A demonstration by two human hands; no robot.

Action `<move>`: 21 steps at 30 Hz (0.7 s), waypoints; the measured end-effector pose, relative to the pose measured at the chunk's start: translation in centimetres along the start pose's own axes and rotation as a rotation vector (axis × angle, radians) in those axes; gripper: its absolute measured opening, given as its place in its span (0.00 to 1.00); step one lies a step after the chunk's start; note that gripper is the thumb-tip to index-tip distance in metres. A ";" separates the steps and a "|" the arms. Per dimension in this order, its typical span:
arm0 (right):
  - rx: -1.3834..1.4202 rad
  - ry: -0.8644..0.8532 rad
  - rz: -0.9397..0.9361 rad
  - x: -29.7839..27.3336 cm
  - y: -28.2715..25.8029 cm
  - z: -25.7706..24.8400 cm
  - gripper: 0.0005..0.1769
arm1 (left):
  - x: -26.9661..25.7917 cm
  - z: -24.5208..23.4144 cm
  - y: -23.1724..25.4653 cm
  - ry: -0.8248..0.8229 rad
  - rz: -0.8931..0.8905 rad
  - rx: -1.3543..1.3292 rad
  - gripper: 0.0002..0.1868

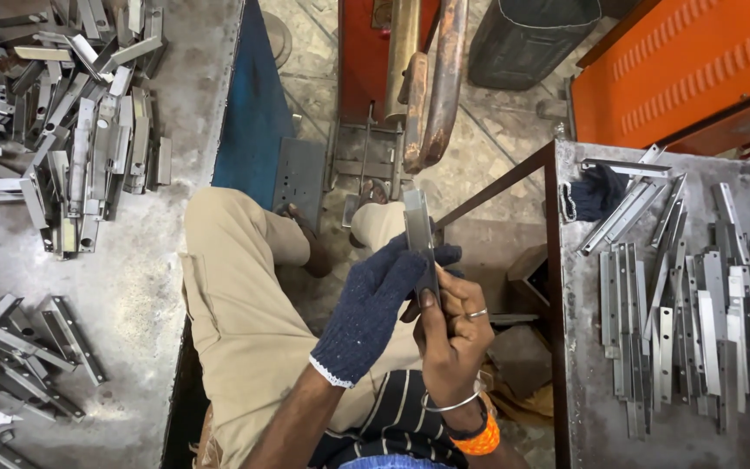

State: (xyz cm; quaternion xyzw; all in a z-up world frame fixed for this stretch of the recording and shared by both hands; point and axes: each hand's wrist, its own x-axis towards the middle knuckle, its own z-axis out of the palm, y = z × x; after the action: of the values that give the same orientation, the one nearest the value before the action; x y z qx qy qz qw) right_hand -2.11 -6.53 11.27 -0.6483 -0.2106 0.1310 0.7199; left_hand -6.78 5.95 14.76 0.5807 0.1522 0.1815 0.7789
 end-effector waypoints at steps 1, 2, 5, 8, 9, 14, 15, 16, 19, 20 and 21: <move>0.000 0.001 0.001 0.0 0.0 0.0 0.15 | 0.0 0.0 -0.1 -0.001 -0.001 0.000 0.17; -0.025 -0.007 -0.018 0.1 -0.1 0.0 0.15 | 0.0 -0.1 -0.2 0.016 -0.031 0.032 0.17; -0.036 -0.011 -0.022 0.0 -0.2 0.0 0.16 | 0.1 0.0 0.1 0.026 -0.055 0.038 0.17; -0.028 -0.006 -0.003 0.0 -0.3 0.0 0.15 | 0.1 0.2 0.6 0.024 -0.069 0.021 0.17; -0.033 -0.003 -0.001 0.0 -0.3 0.0 0.15 | 0.0 0.2 0.7 0.027 -0.090 0.030 0.17; -0.024 0.010 0.014 0.0 -0.5 0.2 0.14 | 0.1 0.0 -0.4 0.006 -0.044 -0.065 0.16; -0.016 0.014 0.018 0.0 -0.5 0.2 0.14 | 0.1 0.0 -0.5 0.007 -0.064 -0.097 0.15; -0.016 0.015 0.018 -0.1 -0.4 0.2 0.14 | 0.2 0.0 -0.7 0.006 -0.064 -0.097 0.15; -0.042 0.021 0.005 -0.2 -0.2 0.2 0.14 | 0.2 -0.2 -1.4 -0.007 -0.040 -0.115 0.15; -0.020 0.016 0.007 -0.2 -0.2 0.2 0.14 | 0.2 -0.2 -1.7 0.015 -0.044 -0.093 0.15; 0.002 0.011 0.009 -0.1 -0.2 0.2 0.14 | 0.3 -0.3 -2.1 0.037 -0.048 -0.071 0.15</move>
State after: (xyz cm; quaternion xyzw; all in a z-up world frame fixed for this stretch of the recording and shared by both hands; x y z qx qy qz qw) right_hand -2.33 -6.48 11.51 -0.6491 -0.2035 0.1309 0.7212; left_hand -6.43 5.77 12.70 0.5457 0.1738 0.1787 0.8001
